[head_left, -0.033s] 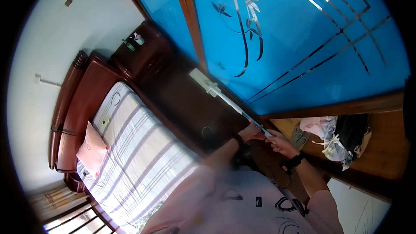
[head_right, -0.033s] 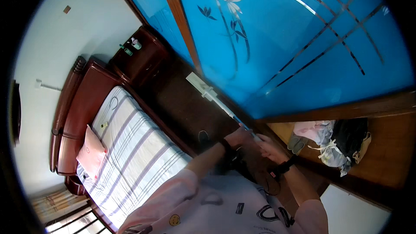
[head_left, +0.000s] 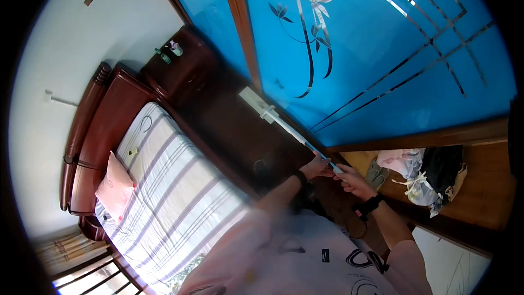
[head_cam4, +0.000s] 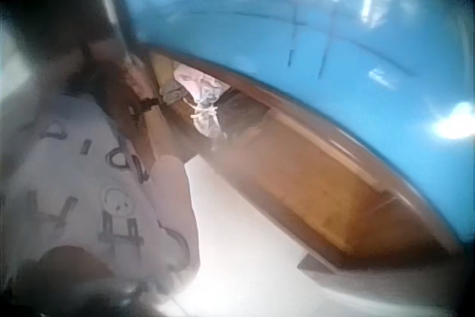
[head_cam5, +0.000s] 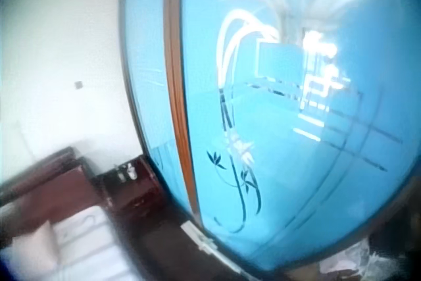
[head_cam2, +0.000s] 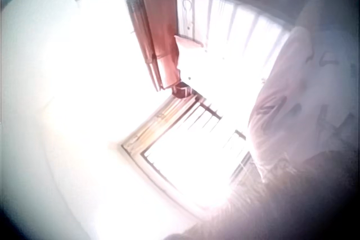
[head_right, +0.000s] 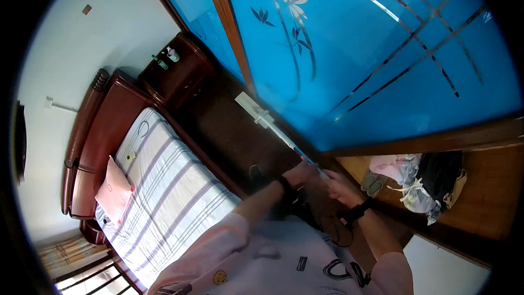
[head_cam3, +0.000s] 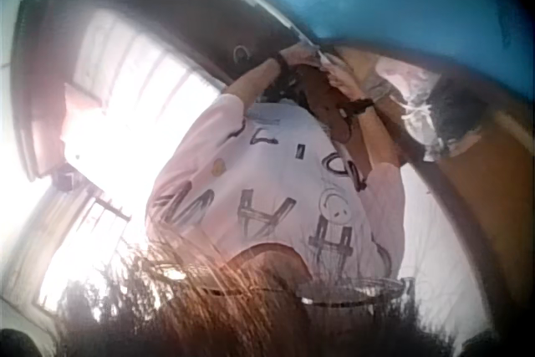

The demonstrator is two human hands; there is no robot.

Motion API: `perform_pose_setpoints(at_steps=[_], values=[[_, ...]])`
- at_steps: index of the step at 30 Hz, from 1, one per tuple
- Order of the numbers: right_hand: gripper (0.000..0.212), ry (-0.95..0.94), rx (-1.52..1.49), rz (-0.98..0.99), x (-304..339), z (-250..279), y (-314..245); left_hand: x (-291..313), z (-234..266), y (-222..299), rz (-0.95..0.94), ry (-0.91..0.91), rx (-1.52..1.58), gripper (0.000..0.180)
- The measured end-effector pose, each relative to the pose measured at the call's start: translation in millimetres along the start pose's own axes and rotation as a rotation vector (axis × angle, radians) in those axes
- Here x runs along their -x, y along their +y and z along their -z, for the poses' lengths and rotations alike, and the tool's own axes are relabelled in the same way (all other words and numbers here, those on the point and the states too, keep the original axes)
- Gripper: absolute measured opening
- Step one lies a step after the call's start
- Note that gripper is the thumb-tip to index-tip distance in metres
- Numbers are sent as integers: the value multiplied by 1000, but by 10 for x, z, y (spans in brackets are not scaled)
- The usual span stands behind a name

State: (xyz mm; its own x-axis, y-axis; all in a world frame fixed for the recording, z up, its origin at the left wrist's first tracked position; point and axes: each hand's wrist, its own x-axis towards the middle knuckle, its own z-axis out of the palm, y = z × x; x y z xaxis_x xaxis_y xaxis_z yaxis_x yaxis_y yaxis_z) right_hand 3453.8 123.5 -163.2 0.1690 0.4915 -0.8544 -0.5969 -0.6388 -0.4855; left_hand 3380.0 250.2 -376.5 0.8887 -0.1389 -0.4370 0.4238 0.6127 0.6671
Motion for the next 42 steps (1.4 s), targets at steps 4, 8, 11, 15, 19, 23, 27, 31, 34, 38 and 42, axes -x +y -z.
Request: perform_pose_setpoints(at_steps=[4,8,11,15,19,23,27,31,34,38,42], values=[[50,-74,85,72,-214,-162,-96,-71,311,-87,80,135,259,69],[49,-86,122,112,-557,-543,-151,439,431,489,116,286,241,59],[46,-153,145,191,-790,-951,-287,605,798,566,-15,425,222,48],[47,-195,129,254,-1391,-1303,-333,694,1398,636,6,556,190,33],[47,-148,135,231,-1668,-1587,-496,725,1799,730,-121,446,289,15],[46,-169,48,158,-1617,-1609,-615,973,1714,960,-144,414,269,14],[46,-202,-76,120,-1544,-1322,-527,891,1397,966,-214,534,-102,14],[47,-200,-37,142,-1211,-903,-378,771,1027,898,-44,404,207,19],[48,-133,-77,91,-872,-450,-258,611,563,818,-18,274,285,23],[42,-133,0,119,-370,58,-98,250,91,459,23,111,409,22],[49,-64,144,59,157,561,37,27,-542,359,194,78,417,24]])
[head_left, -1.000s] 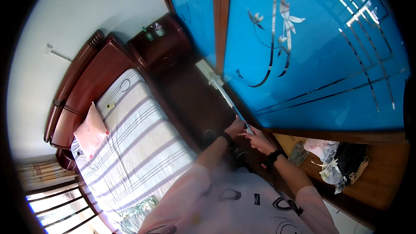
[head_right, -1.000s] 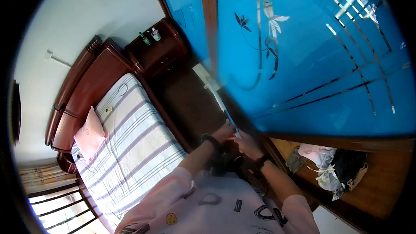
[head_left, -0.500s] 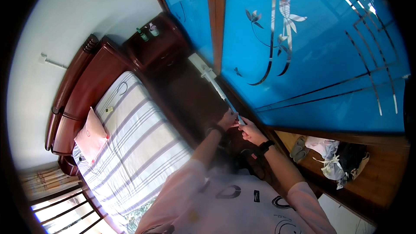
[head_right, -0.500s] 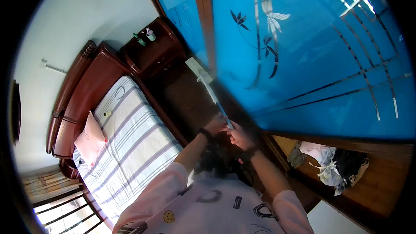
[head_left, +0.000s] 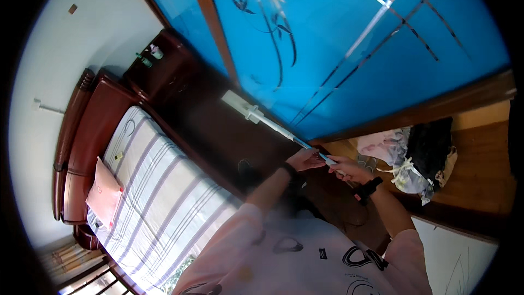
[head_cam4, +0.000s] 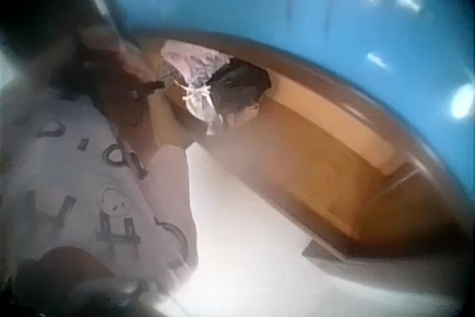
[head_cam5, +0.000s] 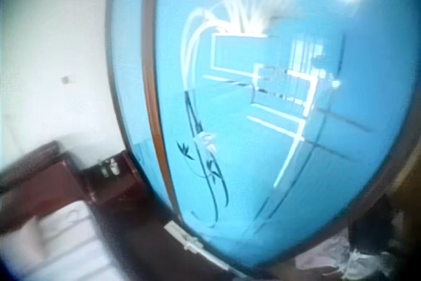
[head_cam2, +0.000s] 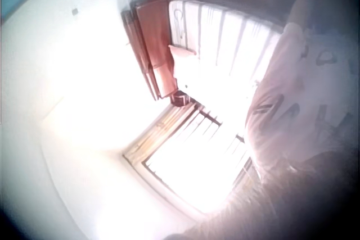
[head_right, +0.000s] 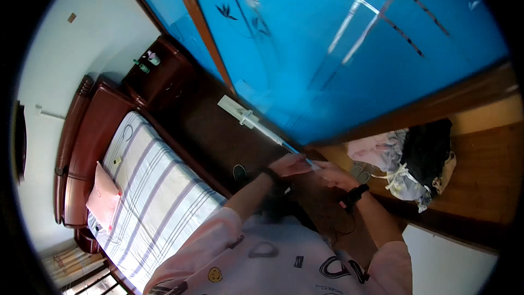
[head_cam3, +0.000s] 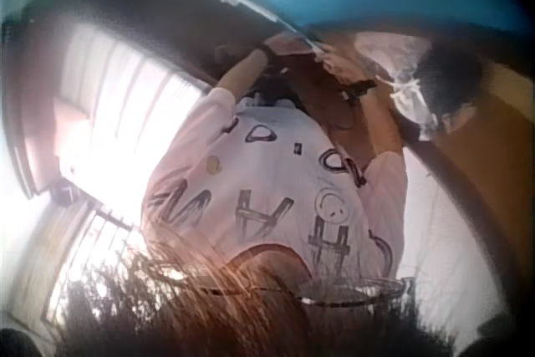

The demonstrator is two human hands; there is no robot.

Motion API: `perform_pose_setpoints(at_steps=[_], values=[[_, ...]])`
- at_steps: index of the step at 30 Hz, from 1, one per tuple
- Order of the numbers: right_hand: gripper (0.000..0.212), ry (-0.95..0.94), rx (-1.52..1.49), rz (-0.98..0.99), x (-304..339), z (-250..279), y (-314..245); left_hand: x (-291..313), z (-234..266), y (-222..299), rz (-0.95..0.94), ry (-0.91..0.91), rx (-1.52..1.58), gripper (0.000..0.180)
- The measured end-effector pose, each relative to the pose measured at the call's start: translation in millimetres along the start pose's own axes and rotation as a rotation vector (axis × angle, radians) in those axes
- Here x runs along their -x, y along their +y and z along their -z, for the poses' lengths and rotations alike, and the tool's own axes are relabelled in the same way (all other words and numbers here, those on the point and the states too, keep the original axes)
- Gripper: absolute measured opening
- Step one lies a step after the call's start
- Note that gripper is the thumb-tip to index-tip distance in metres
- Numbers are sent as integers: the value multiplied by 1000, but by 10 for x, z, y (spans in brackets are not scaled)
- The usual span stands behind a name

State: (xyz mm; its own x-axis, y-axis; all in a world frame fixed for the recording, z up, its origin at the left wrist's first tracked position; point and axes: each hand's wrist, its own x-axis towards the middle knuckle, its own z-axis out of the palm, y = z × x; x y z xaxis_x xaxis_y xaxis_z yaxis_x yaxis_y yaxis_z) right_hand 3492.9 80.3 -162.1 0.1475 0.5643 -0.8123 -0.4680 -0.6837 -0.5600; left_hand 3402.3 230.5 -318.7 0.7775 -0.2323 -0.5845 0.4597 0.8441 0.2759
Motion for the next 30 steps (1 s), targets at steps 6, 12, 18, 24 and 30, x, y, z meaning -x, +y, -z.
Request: perform_pose_setpoints(at_steps=[6,12,18,24,30], values=[[54,16,65,-93,574,465,-28,-391,-349,-338,31,-163,217,30],[53,68,154,-150,472,440,-323,-286,-341,-179,-68,-150,217,31],[56,-21,216,-124,27,-13,-669,-74,113,287,-94,29,126,30],[60,-64,219,-53,-746,-861,-897,558,946,790,-214,-12,138,26],[57,-142,219,50,-1398,-1697,-1200,1127,1564,1273,-307,197,124,27]])
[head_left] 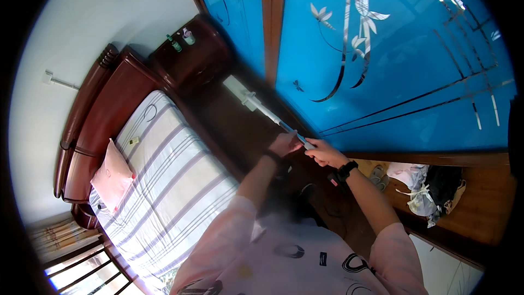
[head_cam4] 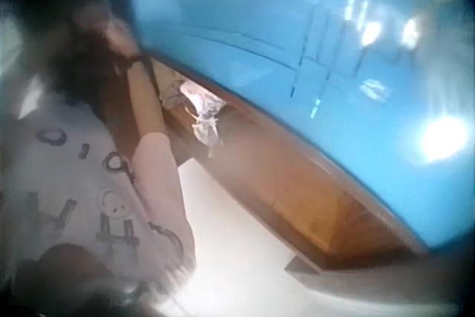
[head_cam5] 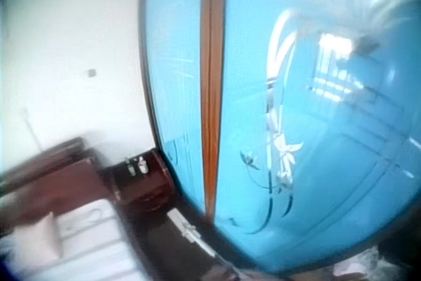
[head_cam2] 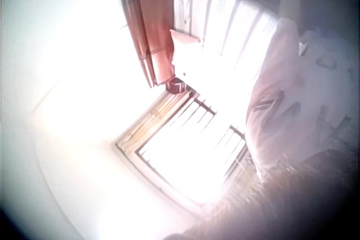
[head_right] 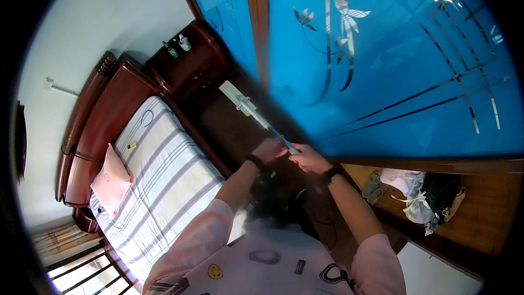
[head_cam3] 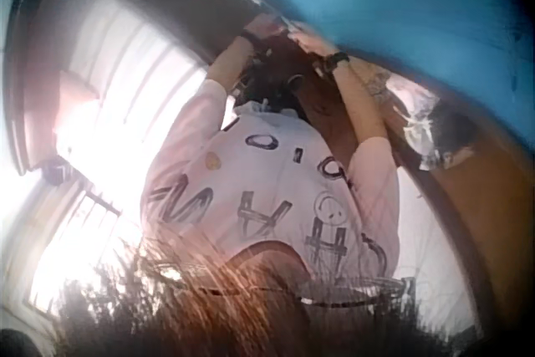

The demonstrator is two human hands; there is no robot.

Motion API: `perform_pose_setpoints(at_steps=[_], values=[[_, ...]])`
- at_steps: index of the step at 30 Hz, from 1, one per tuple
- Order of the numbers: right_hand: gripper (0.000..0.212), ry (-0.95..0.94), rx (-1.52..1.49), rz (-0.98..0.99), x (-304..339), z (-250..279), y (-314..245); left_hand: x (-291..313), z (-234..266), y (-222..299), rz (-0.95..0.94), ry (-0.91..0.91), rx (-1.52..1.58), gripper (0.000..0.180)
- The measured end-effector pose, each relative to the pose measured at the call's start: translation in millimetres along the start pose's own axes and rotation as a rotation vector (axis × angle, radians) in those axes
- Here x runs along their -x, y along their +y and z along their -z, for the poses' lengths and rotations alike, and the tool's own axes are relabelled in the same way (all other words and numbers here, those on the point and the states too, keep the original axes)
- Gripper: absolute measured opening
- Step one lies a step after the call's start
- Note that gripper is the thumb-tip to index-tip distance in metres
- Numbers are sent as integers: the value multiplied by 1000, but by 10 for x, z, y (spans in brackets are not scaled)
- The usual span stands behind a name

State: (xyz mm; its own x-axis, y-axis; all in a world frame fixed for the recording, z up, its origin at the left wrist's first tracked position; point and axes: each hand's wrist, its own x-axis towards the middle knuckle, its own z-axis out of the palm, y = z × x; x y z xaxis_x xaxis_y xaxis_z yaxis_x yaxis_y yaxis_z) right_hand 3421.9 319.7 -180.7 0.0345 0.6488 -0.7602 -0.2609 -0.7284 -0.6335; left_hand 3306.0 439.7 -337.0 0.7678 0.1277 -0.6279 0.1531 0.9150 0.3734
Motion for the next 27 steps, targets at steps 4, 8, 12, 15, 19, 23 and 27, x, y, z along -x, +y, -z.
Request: perform_pose_setpoints(at_steps=[4,8,12,15,19,23,27], values=[[49,-40,-17,84,-437,-341,-175,92,332,371,-183,54,-473,27],[39,-87,-276,53,-666,-625,-32,72,680,413,-263,214,-319,25],[32,-154,-325,-57,-515,-808,130,-21,1221,94,-735,72,-1198,22],[28,-242,-368,-80,-313,-666,532,-111,1152,-327,-372,87,-657,22],[28,-191,-336,-115,147,-506,921,-202,1089,-836,-67,187,-30,23],[37,-218,-193,-121,679,-129,1133,68,410,-1273,102,66,-81,26],[56,-228,-51,-171,1259,248,1251,580,-447,-1501,109,-53,-177,25]])
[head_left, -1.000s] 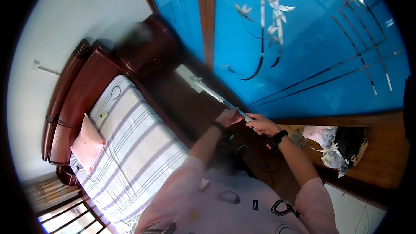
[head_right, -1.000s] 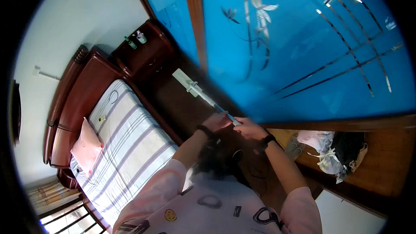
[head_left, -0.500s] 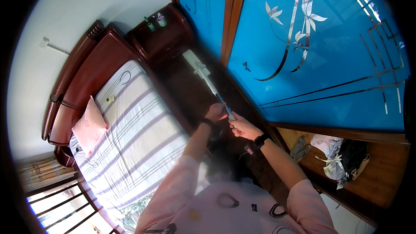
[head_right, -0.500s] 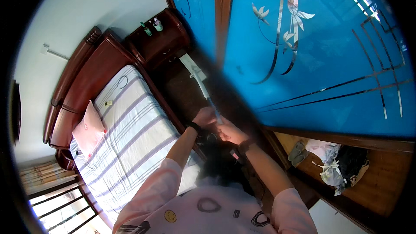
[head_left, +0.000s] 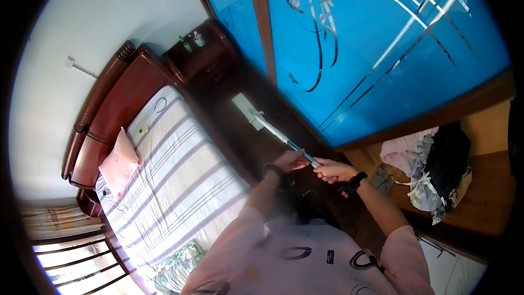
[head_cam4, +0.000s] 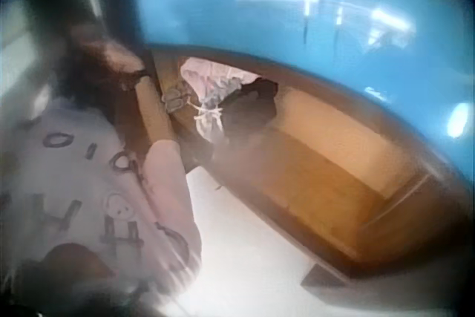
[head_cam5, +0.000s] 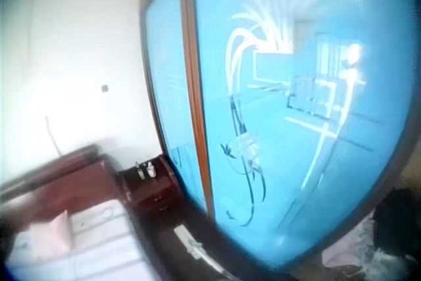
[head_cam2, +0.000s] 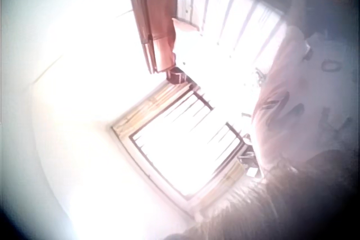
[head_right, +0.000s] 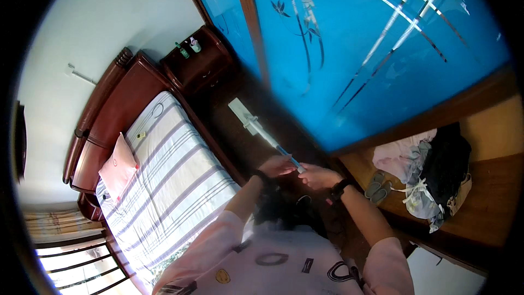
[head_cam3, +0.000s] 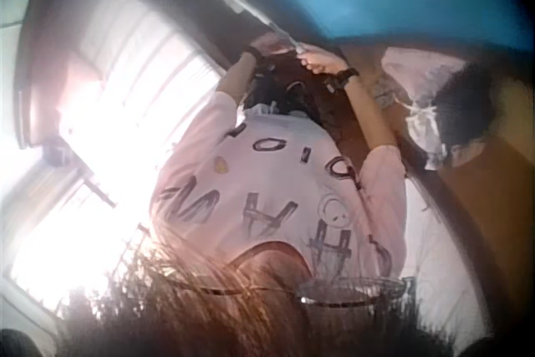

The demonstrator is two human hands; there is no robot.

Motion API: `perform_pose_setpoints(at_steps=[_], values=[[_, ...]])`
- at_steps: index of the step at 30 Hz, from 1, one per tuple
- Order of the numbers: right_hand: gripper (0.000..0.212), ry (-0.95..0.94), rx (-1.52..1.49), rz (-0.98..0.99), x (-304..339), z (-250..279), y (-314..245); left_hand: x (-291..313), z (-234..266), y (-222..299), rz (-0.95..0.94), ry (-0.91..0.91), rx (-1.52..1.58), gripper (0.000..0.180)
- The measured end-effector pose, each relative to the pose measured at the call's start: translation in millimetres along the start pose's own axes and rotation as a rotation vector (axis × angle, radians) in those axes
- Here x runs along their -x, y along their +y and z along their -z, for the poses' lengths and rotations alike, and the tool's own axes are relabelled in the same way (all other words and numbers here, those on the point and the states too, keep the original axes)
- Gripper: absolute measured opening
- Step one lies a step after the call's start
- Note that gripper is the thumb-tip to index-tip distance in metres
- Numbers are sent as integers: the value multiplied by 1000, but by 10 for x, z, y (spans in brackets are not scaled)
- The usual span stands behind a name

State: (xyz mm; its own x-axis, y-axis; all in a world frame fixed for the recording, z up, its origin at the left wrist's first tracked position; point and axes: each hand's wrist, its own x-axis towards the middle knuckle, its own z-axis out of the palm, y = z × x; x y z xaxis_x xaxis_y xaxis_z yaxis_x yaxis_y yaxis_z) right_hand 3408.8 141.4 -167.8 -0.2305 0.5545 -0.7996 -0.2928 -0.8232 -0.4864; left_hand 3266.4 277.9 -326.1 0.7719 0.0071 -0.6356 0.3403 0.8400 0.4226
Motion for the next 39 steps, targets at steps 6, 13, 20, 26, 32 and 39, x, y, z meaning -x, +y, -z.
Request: perform_pose_setpoints(at_steps=[6,13,20,26,32,39], values=[[61,-67,56,-122,162,400,414,-73,-242,-333,49,80,21,29],[18,-12,269,-96,12,91,307,48,88,-498,43,67,28,32],[36,-52,273,-115,-501,-219,-240,330,554,-5,3,140,42,34],[43,-46,200,-123,-976,-542,-868,435,1153,496,-10,181,80,33],[36,-137,-90,-166,-1627,-717,-1203,454,1800,910,-50,317,114,31],[32,-265,-357,-149,-1951,-796,-1301,552,1969,1169,-55,429,60,33]])
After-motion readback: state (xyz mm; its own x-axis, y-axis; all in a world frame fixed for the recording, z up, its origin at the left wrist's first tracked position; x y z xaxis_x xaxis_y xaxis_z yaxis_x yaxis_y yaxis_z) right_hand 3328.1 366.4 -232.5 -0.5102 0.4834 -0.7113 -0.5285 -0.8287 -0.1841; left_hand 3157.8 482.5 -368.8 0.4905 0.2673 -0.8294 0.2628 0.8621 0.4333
